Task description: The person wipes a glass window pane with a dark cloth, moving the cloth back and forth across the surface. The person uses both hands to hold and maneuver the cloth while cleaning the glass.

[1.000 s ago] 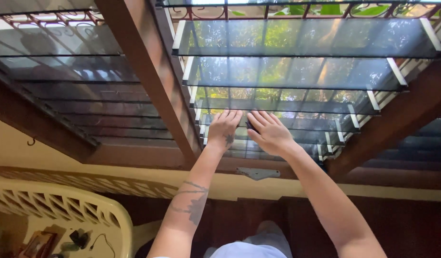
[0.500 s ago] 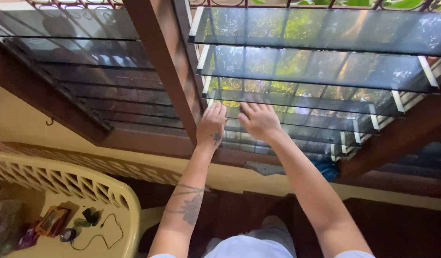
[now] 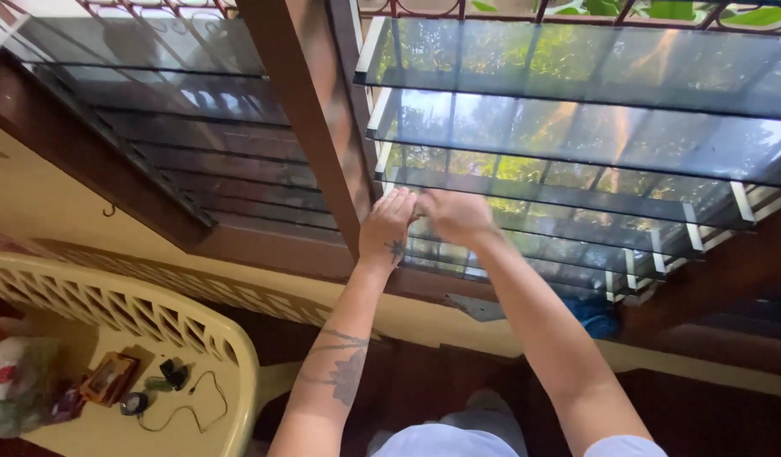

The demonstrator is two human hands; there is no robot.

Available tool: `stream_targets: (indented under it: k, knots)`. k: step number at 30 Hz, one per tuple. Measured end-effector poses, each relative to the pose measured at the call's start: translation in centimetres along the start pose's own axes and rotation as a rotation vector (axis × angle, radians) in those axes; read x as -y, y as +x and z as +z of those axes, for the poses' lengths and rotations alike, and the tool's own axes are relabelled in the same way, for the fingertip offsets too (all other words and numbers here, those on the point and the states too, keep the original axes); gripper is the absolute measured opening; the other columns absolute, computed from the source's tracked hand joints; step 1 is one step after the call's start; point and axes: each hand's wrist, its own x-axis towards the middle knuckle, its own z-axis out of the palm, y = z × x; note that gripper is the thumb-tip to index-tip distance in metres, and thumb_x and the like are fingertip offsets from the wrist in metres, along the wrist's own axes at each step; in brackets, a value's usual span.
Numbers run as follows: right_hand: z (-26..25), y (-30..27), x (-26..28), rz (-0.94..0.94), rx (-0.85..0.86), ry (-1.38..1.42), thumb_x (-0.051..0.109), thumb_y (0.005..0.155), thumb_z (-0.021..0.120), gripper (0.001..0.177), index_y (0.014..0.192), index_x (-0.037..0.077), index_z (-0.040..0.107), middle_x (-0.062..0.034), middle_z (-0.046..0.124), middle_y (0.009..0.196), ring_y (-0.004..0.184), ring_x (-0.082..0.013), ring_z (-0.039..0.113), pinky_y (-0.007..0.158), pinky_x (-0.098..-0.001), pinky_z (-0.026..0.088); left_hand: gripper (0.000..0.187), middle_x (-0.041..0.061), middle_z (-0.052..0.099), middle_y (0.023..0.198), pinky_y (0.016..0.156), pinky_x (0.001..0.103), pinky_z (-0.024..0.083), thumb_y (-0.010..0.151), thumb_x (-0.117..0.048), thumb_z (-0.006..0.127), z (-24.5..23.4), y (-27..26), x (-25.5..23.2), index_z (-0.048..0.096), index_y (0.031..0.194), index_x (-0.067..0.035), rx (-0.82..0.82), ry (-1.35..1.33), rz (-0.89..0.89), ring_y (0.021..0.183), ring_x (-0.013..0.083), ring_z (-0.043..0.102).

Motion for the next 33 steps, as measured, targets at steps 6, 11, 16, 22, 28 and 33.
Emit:
stream_targets:
  k: [6, 11, 16, 22, 28, 33]
  knots:
    - [-7.3, 0.1, -0.8, 0.249, 0.654, 0.457, 0.047, 0.109, 0.026, 0.059, 0.158, 0.018, 0.039, -0.0068, 0.044, 0.16, 0.148, -0.0285, 0.038, 0.12, -0.0434, 0.026, 0.043, 0.009, 0.065, 0.134, 0.109, 0.04, 0.047, 0.099, -0.034, 0.065, -4.8, 1.4, -1.4, 0.059, 0.136, -0.015, 0.097, -0.11, -0.066, 0.126, 0.0263, 0.061]
    - [-3.7, -0.8, -1.7, 0.395, 0.646, 0.44, 0.054, 0.107, 0.028, 0.057, 0.145, 0.017, 0.05, -0.0148, 0.058, 0.136, 0.126, -0.0378, 0.054, 0.103, -0.05, 0.04, 0.053, -0.003, 0.063, 0.131, 0.099, 0.041, 0.054, 0.098, -0.043, 0.065, -7.1, 2.9, -1.8, 0.045, 0.146, -0.035, 0.291, -0.222, -0.302, 0.121, 0.0197, 0.064]
    - [-0.6, 2.1, -0.7, 0.358, 0.471, 0.421, 0.056, 0.101, 0.04, 0.052, 0.124, 0.017, 0.066, -0.0197, 0.072, 0.116, 0.115, -0.0454, 0.063, 0.095, -0.0544, 0.049, 0.068, -0.004, 0.061, 0.137, 0.092, 0.048, 0.06, 0.092, -0.051, 0.067, -6.9, 2.6, -1.7, 0.037, 0.152, -0.037, 0.313, -0.186, -0.375, 0.12, 0.0203, 0.065]
    - [1.1, 4.3, 2.9, 0.535, 0.459, 0.913, 0.043, 0.097, 0.044, 0.041, 0.089, 0.012, 0.07, -0.0244, 0.073, 0.084, 0.077, -0.0474, 0.067, 0.071, -0.0575, 0.055, 0.072, 0.005, 0.06, 0.135, 0.082, 0.052, 0.063, 0.095, -0.039, 0.06, -7.1, 2.7, -1.8, 0.027, 0.158, -0.03, 0.434, -0.045, -0.423, 0.104, 0.0292, 0.072]
    - [1.7, 3.7, 4.5, 0.244, 0.523, 0.335, 0.032, 0.079, 0.059, 0.039, 0.114, 0.015, 0.059, -0.0028, 0.062, 0.123, 0.119, -0.0245, 0.057, 0.094, -0.0385, 0.042, 0.062, 0.008, 0.055, 0.141, 0.098, 0.046, 0.054, 0.099, -0.036, 0.047, -8.0, 2.6, -2.5, 0.031, 0.157, -0.025, 0.435, -0.12, -0.44, 0.12, 0.0306, 0.062]
    - [0.6, 1.3, 2.9, 0.461, 0.523, 0.725, 0.035, 0.09, 0.06, 0.059, 0.146, 0.018, 0.05, -0.003, 0.051, 0.15, 0.143, -0.0249, 0.04, 0.119, -0.042, 0.028, 0.071, 0.008, 0.048, 0.152, 0.118, 0.039, 0.039, 0.087, -0.03, 0.064, -4.7, 1.0, -1.4, 0.04, 0.154, -0.019, 0.325, -0.057, -0.198, 0.142, 0.0269, 0.047]
